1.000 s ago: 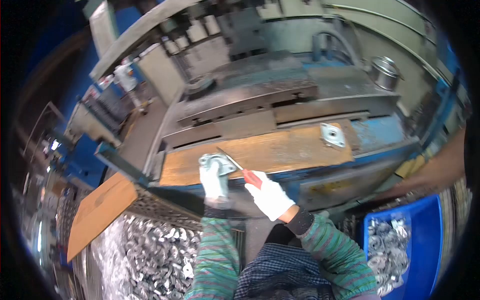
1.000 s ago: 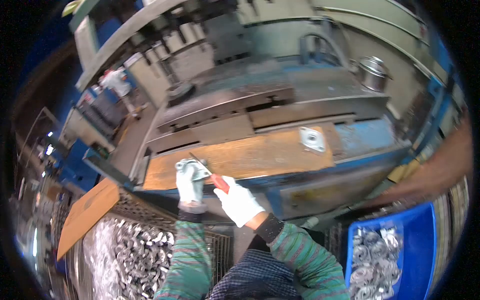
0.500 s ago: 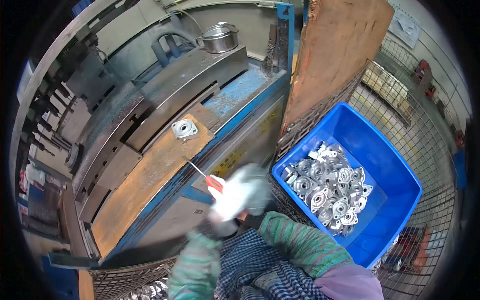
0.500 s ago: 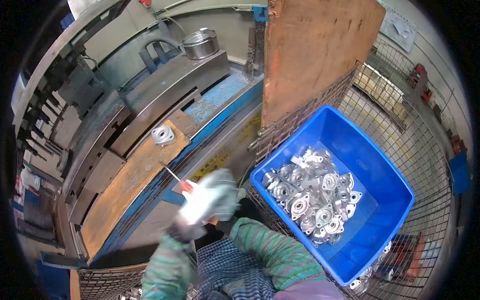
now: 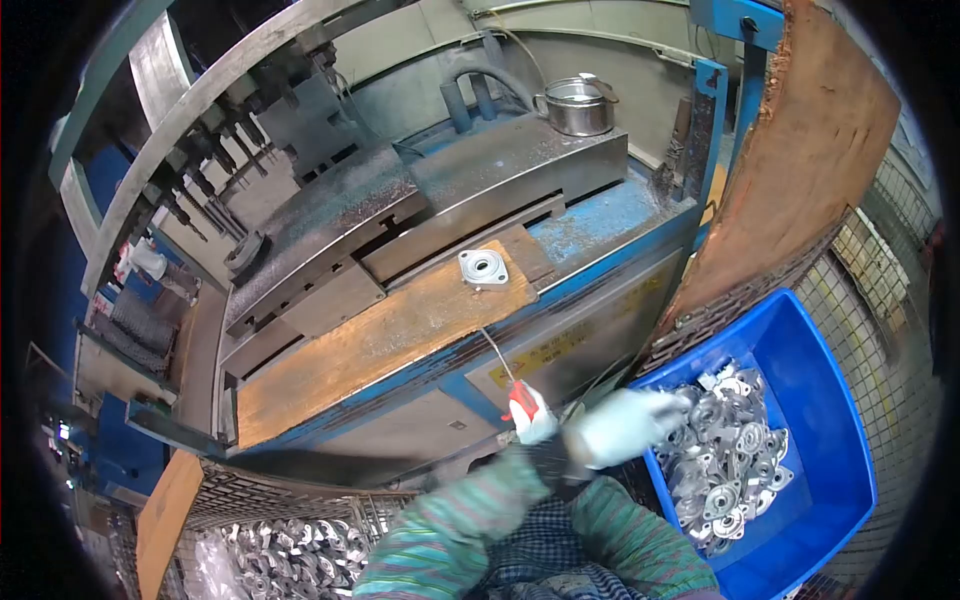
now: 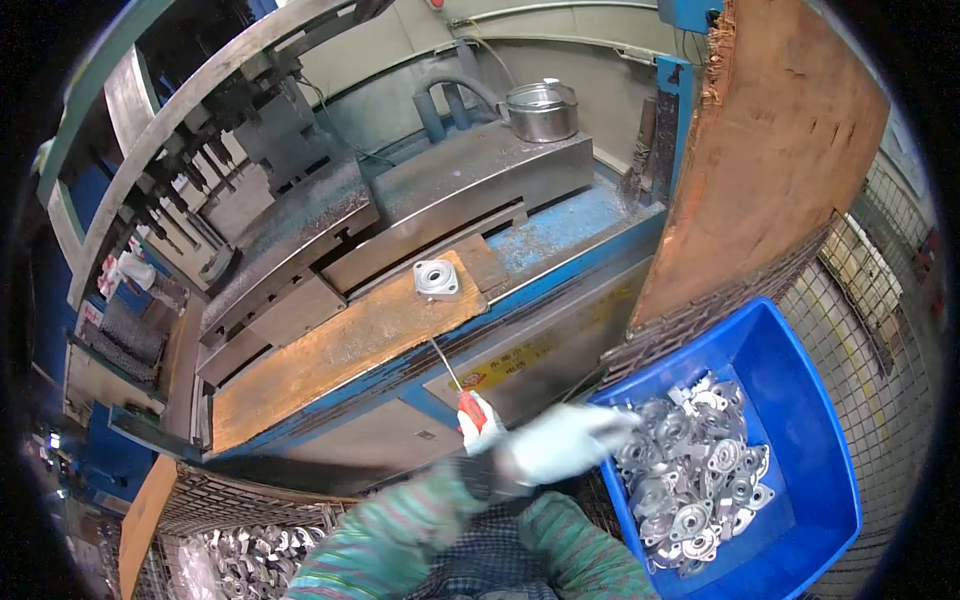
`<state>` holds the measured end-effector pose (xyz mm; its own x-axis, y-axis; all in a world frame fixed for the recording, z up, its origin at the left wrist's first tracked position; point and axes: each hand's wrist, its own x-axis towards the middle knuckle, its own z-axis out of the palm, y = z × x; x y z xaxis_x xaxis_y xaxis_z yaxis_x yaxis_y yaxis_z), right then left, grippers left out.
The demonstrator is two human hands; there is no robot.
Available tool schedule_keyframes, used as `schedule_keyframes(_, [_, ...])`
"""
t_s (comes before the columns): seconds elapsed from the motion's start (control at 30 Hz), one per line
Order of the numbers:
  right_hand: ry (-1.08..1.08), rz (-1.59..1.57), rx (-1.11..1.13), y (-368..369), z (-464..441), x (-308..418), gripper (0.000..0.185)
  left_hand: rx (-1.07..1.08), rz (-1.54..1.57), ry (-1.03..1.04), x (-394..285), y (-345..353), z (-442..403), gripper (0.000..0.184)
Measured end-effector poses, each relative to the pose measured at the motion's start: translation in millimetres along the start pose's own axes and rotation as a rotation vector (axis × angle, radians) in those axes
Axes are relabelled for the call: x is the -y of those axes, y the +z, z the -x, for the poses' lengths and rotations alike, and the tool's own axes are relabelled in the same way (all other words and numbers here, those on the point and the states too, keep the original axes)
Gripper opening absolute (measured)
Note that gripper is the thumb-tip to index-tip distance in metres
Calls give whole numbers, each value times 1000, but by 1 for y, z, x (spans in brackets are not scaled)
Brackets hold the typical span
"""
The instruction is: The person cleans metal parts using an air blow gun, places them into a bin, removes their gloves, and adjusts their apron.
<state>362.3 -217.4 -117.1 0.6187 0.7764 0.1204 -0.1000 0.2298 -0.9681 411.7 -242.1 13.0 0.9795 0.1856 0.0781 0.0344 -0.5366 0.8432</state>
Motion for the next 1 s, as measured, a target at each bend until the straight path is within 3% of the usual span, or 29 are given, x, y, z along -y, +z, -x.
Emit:
schedule_keyframes(0.03, [-3, -9, 1, -5, 1, -7, 38, -137, -74, 62, -4, -31, 8, 25])
schedule_keyframes(0.07, [148, 242, 68, -10, 2, -10, 40, -312, -227, 24, -15, -64, 14, 23])
schedule_keyframes(0.1, [298, 493, 136, -10, 1, -10, 41, -443, -389, 262, 18, -99, 14, 27])
schedule_keyframes(0.13, [116, 339, -14, -5, 2, 13, 43, -432, -567, 112, 5, -137, 12, 27])
schedule_keyframes(0.17, [61, 289, -12, -3, 3, 9, 44, -492, -456, -54, 21, -161, 9, 31])
schedule_keyframes(0.23, [-7, 252, 39, -1, 6, 8, 46, -382, -846, -16, 67, -206, -2, 44])
schedule_keyframes(0.3, [-15, 272, 57, 0, 3, 13, 47, -101, -986, -46, 102, -233, -17, 56])
schedule_keyframes(0.37, [-25, 351, 46, 1, 0, 11, 44, 106, -1030, -188, 105, -240, -23, 64])
schedule_keyframes(0.47, [99, 206, 20, 0, -5, -9, 47, 169, -873, -173, 111, -250, -28, 63])
schedule_keyframes(0.57, [140, 87, 44, 2, -5, -15, 45, -17, -847, -301, 90, -246, -10, 58])
schedule_keyframes(0.6, [96, -8, 53, 10, -6, -5, 44, -148, -824, -298, 81, -247, 4, 57])
schedule_keyframes(0.63, [185, -109, 63, 12, -2, 9, 43, -273, -803, -288, 74, -246, 20, 56])
schedule_keyframes(0.7, [160, -63, 100, 15, 1, 10, 42, -448, -761, -290, 57, -253, 70, 57])
schedule_keyframes(0.73, [128, 71, 156, 13, 2, 10, 43, -523, -812, -349, 50, -255, 99, 57])
schedule_keyframes(0.83, [43, 74, 212, 29, 7, -16, 44, -740, -746, -588, 51, -276, 186, 58])
schedule_keyframes(0.87, [67, 23, 230, 39, 9, -17, 45, -923, -733, -614, 70, -278, 218, 55])
schedule_keyframes(0.9, [4, 163, 277, 49, 8, 0, 45, -969, -821, -684, 77, -280, 238, 52])
schedule_keyframes(0.97, [-32, 280, 377, 70, 9, 19, 46, -767, -1073, -676, 120, -267, 278, 49])
schedule_keyframes(1.0, [-72, 328, 419, 80, 9, 28, 47, -768, -1070, -685, 123, -265, 285, 49])
